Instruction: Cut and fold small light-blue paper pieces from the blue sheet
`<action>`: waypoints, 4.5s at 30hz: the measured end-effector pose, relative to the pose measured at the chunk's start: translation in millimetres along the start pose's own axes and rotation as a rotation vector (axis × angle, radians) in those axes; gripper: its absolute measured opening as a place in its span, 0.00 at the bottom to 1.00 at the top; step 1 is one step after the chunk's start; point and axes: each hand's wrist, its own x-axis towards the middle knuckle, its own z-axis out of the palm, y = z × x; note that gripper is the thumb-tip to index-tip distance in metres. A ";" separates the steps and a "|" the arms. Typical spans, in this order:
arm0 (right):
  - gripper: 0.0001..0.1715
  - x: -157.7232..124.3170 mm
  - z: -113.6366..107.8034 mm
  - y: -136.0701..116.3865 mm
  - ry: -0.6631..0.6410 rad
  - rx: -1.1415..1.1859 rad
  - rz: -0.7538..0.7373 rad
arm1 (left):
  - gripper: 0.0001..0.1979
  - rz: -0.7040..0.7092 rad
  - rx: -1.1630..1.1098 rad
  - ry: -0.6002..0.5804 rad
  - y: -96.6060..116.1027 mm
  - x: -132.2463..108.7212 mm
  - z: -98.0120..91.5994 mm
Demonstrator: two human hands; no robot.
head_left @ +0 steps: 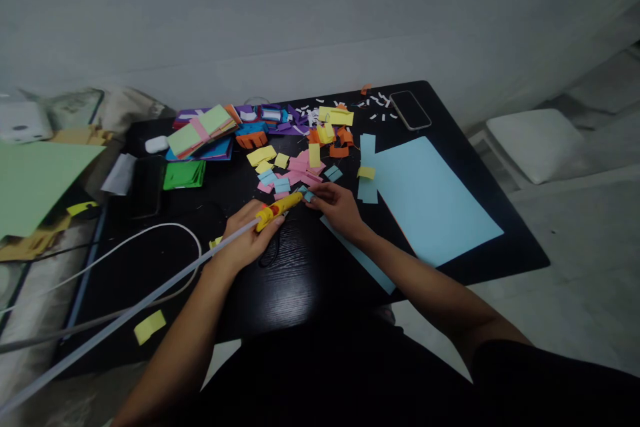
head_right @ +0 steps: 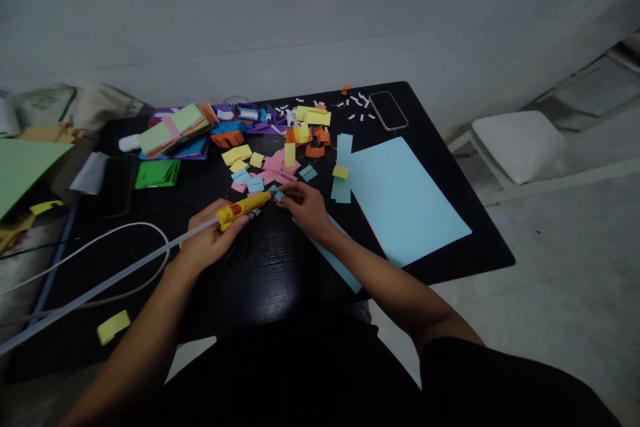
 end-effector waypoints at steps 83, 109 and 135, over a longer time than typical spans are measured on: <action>0.18 -15.3 11.1 -6.4 -0.129 -0.096 -0.009 | 0.11 -0.396 -0.468 0.068 15.3 4.5 32.3; 0.15 -19.8 12.2 -10.6 -0.137 -0.177 -0.048 | 0.09 -0.347 -0.601 0.102 14.3 4.1 29.8; 0.21 -17.3 10.3 -13.7 -0.145 -0.099 0.017 | 0.09 -0.453 -0.523 0.269 7.8 1.8 24.5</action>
